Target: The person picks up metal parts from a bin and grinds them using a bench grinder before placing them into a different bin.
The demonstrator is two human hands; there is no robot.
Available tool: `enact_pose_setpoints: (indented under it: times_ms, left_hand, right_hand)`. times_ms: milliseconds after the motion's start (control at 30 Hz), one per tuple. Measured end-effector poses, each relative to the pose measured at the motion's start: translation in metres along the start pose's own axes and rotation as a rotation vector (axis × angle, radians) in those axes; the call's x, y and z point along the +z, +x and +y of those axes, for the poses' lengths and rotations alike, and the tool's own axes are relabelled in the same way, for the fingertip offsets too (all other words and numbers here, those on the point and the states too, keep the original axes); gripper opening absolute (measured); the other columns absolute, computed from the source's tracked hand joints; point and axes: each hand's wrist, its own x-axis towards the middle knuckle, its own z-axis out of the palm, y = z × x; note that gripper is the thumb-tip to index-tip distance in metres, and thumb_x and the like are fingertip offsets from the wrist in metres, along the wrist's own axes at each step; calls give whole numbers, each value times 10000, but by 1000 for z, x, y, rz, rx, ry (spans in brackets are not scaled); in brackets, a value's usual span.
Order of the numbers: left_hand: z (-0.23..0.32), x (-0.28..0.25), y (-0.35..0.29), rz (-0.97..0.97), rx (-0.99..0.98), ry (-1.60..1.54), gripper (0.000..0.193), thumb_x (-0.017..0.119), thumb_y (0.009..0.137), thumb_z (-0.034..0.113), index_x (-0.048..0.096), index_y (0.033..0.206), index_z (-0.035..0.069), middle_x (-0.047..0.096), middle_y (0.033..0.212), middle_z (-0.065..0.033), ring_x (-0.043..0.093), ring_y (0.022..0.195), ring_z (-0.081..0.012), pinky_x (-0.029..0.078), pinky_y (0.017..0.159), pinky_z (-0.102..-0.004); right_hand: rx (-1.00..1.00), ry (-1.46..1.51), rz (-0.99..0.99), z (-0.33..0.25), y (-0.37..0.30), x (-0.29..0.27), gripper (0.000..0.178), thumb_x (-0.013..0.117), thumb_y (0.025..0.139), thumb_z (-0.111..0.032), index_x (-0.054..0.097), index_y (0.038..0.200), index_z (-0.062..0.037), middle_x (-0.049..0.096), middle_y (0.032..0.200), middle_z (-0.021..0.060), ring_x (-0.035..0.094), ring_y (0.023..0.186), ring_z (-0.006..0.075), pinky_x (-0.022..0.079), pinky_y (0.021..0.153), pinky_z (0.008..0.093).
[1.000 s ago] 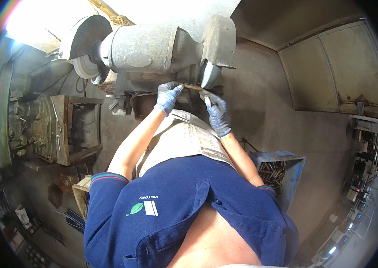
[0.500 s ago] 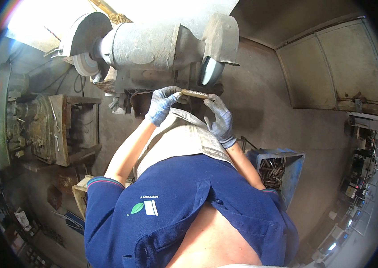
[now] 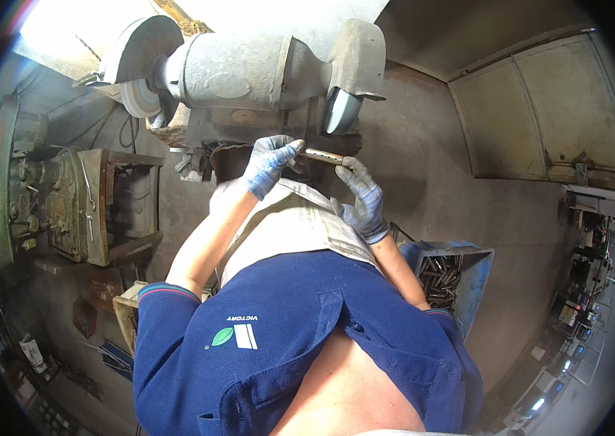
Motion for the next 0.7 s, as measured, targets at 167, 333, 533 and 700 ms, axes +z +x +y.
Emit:
enact_pose_setpoints:
  times_ms: [167,333,533,700]
  left_hand:
    - [-2,6,0,-11,5,-6,143,640,831,146,617,820,6,588,690,-20,534,564,-73,500,540,-243]
    - [-12,7,4,14,24,8,156,640,832,150,614,820,-3,606,706,-39,551,560,-90,512,546,-255]
    - [-15,17,12,36,-135,-72,154,626,841,128,608,870,-22,633,754,-86,621,642,-160,547,605,-290]
    - [-33,19,27,-18,-89,-188,148,585,864,85,600,921,-50,639,802,-121,636,719,-198,561,646,-307]
  right_hand:
    - [65,63,28,10,-6,0,412,689,742,-147,596,1122,-16,517,1199,192,508,1135,298,416,946,359]
    - [106,140,61,14,-9,1,353,658,766,-102,606,1104,-16,520,1201,178,511,1130,281,411,949,347]
    - [225,109,100,40,-14,4,270,582,803,-3,628,1069,-16,569,1159,126,545,1084,227,435,925,304]
    - [198,32,93,75,-11,7,198,540,845,28,623,1025,28,610,1070,125,576,1024,193,480,877,284]
